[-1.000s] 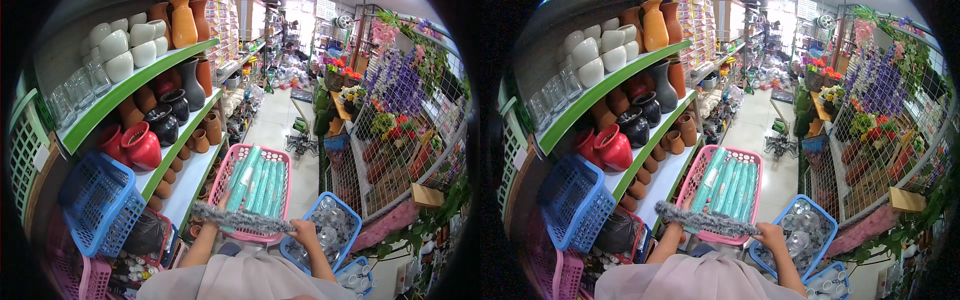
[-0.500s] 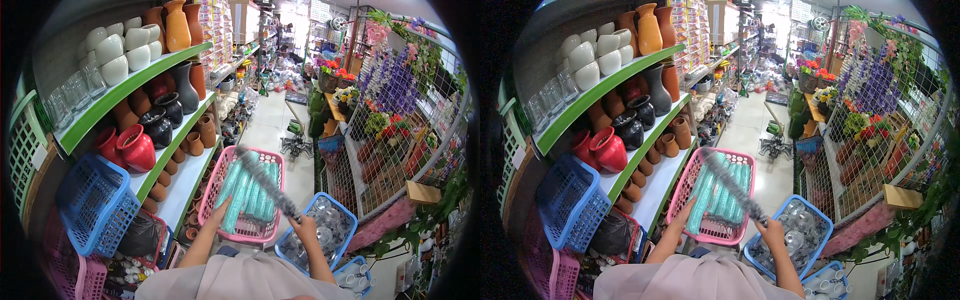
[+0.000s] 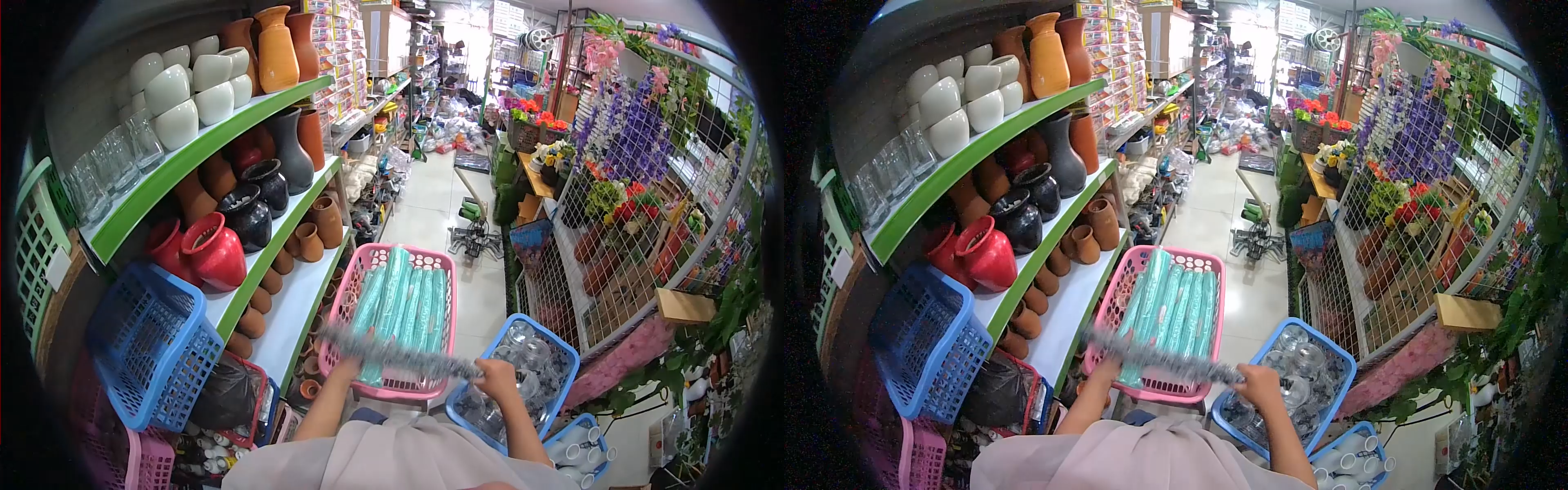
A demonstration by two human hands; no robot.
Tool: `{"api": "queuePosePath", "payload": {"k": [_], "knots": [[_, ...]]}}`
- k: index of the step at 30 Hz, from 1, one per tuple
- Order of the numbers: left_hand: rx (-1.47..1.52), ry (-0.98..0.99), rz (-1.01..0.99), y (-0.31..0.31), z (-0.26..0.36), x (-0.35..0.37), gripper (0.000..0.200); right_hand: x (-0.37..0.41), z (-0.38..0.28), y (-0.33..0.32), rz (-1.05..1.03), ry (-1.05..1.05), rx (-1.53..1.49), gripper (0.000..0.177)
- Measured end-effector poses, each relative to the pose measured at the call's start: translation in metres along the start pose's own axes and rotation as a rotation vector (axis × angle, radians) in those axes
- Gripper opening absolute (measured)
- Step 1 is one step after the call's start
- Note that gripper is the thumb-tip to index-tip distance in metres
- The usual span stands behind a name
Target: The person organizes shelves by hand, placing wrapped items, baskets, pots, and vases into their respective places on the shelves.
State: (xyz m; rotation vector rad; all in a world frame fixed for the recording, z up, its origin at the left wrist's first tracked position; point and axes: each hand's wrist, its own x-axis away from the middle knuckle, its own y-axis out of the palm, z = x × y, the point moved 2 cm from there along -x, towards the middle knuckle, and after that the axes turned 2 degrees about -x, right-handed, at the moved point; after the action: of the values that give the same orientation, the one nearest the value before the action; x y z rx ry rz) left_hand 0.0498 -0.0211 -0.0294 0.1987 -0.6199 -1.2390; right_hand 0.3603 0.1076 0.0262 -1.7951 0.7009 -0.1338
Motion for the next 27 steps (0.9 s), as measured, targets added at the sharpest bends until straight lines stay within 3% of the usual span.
{"api": "queuePosePath", "payload": {"k": [2, 3, 4, 7, 8, 9, 10, 12, 13, 14, 15, 16, 18, 19, 20, 22, 23, 24, 25, 26, 27], "knots": [[-0.017, -0.054, 0.015, -0.003, -0.003, 0.002, 0.055, -0.002, 0.005, 0.007, 0.115, 0.486, -0.128, 0.034], [0.02, 0.025, -0.042, -0.003, -0.002, 0.001, 0.054, -0.004, -0.001, 0.005, 0.164, 0.558, -0.184, 0.035], [0.057, 0.103, -0.098, -0.003, 0.0, 0.002, 0.053, -0.003, -0.006, 0.002, 0.165, 0.555, -0.184, 0.035], [0.194, 0.128, -0.219, -0.014, -0.002, -0.005, 0.058, 0.0, -0.015, 0.001, -0.011, 0.144, 0.002, 0.03], [0.286, 0.091, -0.283, -0.019, -0.004, -0.005, 0.061, 0.0, -0.01, 0.001, -0.013, 0.144, 0.001, 0.03], [0.216, 0.221, 0.09, 0.024, 0.014, 0.033, 0.058, 0.0, -0.005, 0.001, -0.029, 0.232, 0.009, 0.031], [0.187, 0.018, -0.012, 0.003, 0.014, 0.019, 0.055, -0.002, -0.002, 0.002, -0.044, 0.318, 0.018, 0.031], [0.481, -0.04, -0.084, -0.002, 0.003, 0.012, 0.053, -0.005, -0.006, 0.002, 0.039, 0.406, -0.055, 0.033], [0.483, -0.032, -0.079, -0.003, 0.005, 0.016, 0.053, -0.008, -0.013, -0.003, 0.027, 0.42, -0.048, 0.034], [0.232, -0.022, -0.005, -0.005, 0.007, 0.022, 0.052, -0.01, -0.017, -0.005, 0.013, 0.434, -0.042, 0.035], [-0.018, -0.017, 0.069, -0.007, 0.007, 0.026, 0.052, -0.005, -0.011, 0.005, -0.032, 0.288, -0.018, 0.035], [-0.015, -0.017, 0.074, -0.026, -0.013, 0.012, 0.052, -0.005, -0.005, 0.008, -0.036, 0.284, -0.019, 0.035], [-0.667, 0.558, -0.006, -0.067, -0.051, -0.022, 0.053, -0.007, -0.004, 0.013, -0.112, 0.032, 0.01, 0.034], [-0.095, 0.107, 0.109, -0.023, -0.01, 0.023, 0.058, -0.01, -0.004, 0.011, -0.069, 0.174, 0.0, 0.035], [0.41, -0.045, -0.235, -0.04, -0.025, 0.002, 0.06, -0.012, -0.008, 0.011, -0.074, 0.168, -0.002, 0.035], [0.257, 0.101, -0.146, -0.017, -0.003, 0.026, 0.056, -0.02, -0.01, 0.009, 0.069, 0.543, -0.116, 0.034], [0.26, 0.109, -0.138, -0.023, -0.003, 0.026, 0.056, -0.025, -0.028, -0.005, 0.032, 0.574, -0.104, 0.033], [0.191, -0.013, -0.079, -0.032, -0.006, 0.027, 0.054, -0.023, -0.023, 0.0, 0.028, 0.565, -0.107, 0.033], [0.121, -0.137, -0.022, -0.038, -0.009, 0.027, 0.053, -0.018, -0.016, 0.01, -0.045, 0.303, -0.094, 0.034], [0.123, -0.135, -0.019, -0.037, -0.009, 0.027, 0.053, -0.016, -0.013, 0.017, -0.117, 0.042, -0.077, 0.035], [-0.036, 0.171, -0.041, -0.032, -0.004, 0.026, 0.053, -0.018, -0.012, 0.019, -0.157, -0.004, -0.087, 0.035]]}}
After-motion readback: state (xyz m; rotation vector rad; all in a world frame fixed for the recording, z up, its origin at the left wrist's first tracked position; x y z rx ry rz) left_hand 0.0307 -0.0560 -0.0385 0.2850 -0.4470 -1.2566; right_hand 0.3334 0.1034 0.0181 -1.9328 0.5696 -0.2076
